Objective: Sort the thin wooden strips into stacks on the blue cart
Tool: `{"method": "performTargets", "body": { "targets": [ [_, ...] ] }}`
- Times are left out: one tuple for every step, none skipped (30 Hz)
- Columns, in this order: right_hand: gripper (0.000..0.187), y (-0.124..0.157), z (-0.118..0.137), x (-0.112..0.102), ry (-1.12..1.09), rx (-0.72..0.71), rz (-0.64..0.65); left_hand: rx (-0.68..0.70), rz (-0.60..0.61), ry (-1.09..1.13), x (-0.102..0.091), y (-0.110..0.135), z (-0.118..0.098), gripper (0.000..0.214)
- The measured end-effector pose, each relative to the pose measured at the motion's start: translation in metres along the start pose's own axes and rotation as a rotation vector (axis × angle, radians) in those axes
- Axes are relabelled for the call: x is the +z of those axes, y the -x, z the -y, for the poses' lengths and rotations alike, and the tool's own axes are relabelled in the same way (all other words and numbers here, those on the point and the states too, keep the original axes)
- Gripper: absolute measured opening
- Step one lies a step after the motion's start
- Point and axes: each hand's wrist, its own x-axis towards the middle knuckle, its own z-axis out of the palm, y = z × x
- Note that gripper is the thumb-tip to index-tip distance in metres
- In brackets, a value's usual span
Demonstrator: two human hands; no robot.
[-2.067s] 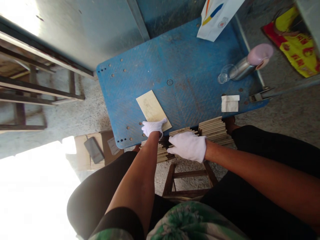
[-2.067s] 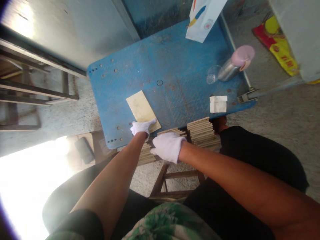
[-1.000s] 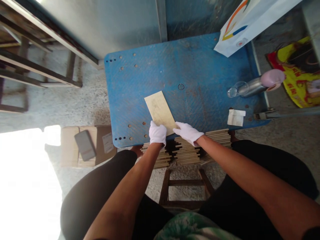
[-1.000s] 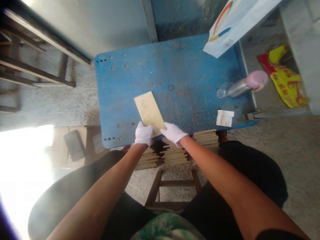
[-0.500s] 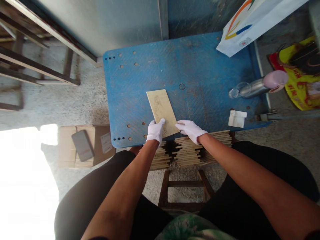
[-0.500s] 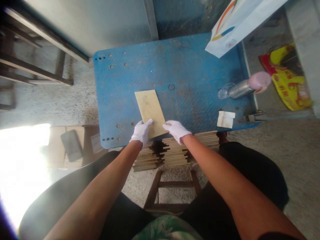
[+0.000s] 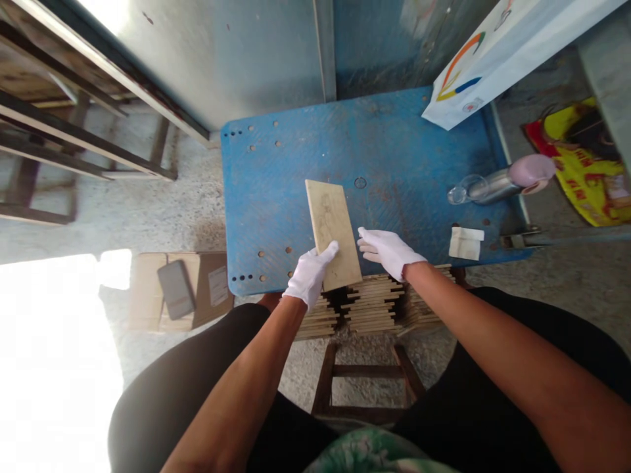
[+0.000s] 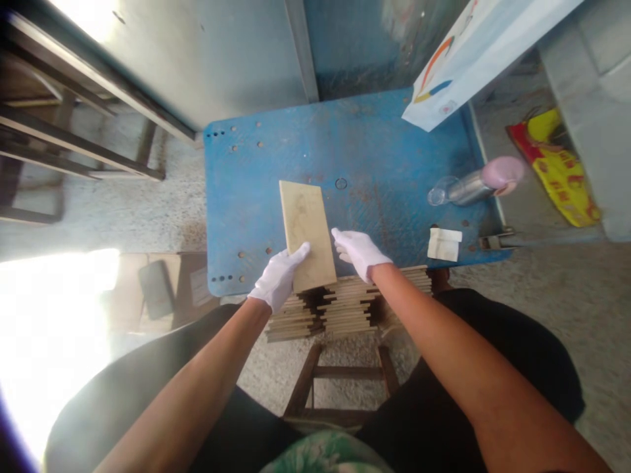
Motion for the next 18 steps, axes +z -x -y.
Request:
{"method": "performTargets", "body": {
  "targets": [
    [0.053,0.004,0.005,-0.003,-0.034,-0.005,0.024,-0.007,0.02,-0.002,-0.001,0.009,0.0,0.038],
    [0.053,0.008,0.01,-0.005,-0.049,-0.023,0.061,-0.016,0.045,-0.005,-0.002,0.019,-0.001,0.039],
    [0.051,0.013,0.014,-0.007,-0.066,-0.048,0.106,-0.024,0.076,-0.008,-0.003,0.029,0.0,0.04],
    [0.049,0.019,0.018,-0.009,-0.092,-0.071,0.155,-0.03,0.106,-0.011,-0.003,0.039,0.001,0.04],
    [0.047,0.026,0.022,-0.012,-0.125,-0.089,0.202,-0.034,0.139,-0.015,-0.004,0.049,0.003,0.041],
    [0.045,0.034,0.026,-0.014,-0.158,-0.103,0.245,-0.038,0.163,-0.022,-0.004,0.059,0.005,0.042],
    [0.043,0.042,0.029,-0.016,-0.184,-0.113,0.278,-0.043,0.18,-0.032,-0.005,0.069,0.009,0.042],
    [0.042,0.051,0.032,-0.019,-0.198,-0.12,0.306,-0.052,0.189,-0.045,-0.006,0.079,0.013,0.043],
    [0.041,0.06,0.035,-0.022,-0.202,-0.132,0.328,-0.063,0.192,-0.057,-0.007,0.087,0.018,0.044],
    [0.039,0.068,0.037,-0.025,-0.201,-0.147,0.348,-0.074,0.193,-0.067,-0.009,0.095,0.024,0.045],
    [0.038,0.075,0.039,-0.029,-0.199,-0.164,0.367,-0.086,0.195,-0.073,-0.01,0.103,0.03,0.046],
    [0.038,0.081,0.04,-0.034,-0.193,-0.18,0.384,-0.1,0.2,-0.076,-0.011,0.11,0.035,0.047],
    [0.038,0.086,0.041,-0.039,-0.18,-0.19,0.407,-0.112,0.205,-0.077,-0.012,0.116,0.04,0.047],
    [0.039,0.09,0.04,-0.043,-0.158,-0.198,0.433,-0.125,0.208,-0.078,-0.013,0.123,0.044,0.047],
    [0.042,0.093,0.04,-0.048,-0.125,-0.204,0.457,-0.139,0.209,-0.082,-0.014,0.129,0.046,0.048],
    [0.044,0.094,0.039,-0.053,-0.085,-0.213,0.47,-0.15,0.205,-0.092,-0.015,0.135,0.048,0.048],
    [0.046,0.095,0.038,-0.057,-0.048,-0.229,0.459,-0.154,0.198,-0.112,-0.015,0.142,0.05,0.049],
    [0.048,0.095,0.038,-0.061,-0.019,-0.253,0.43,-0.151,0.195,-0.141,-0.016,0.147,0.05,0.048]
  ]
}}
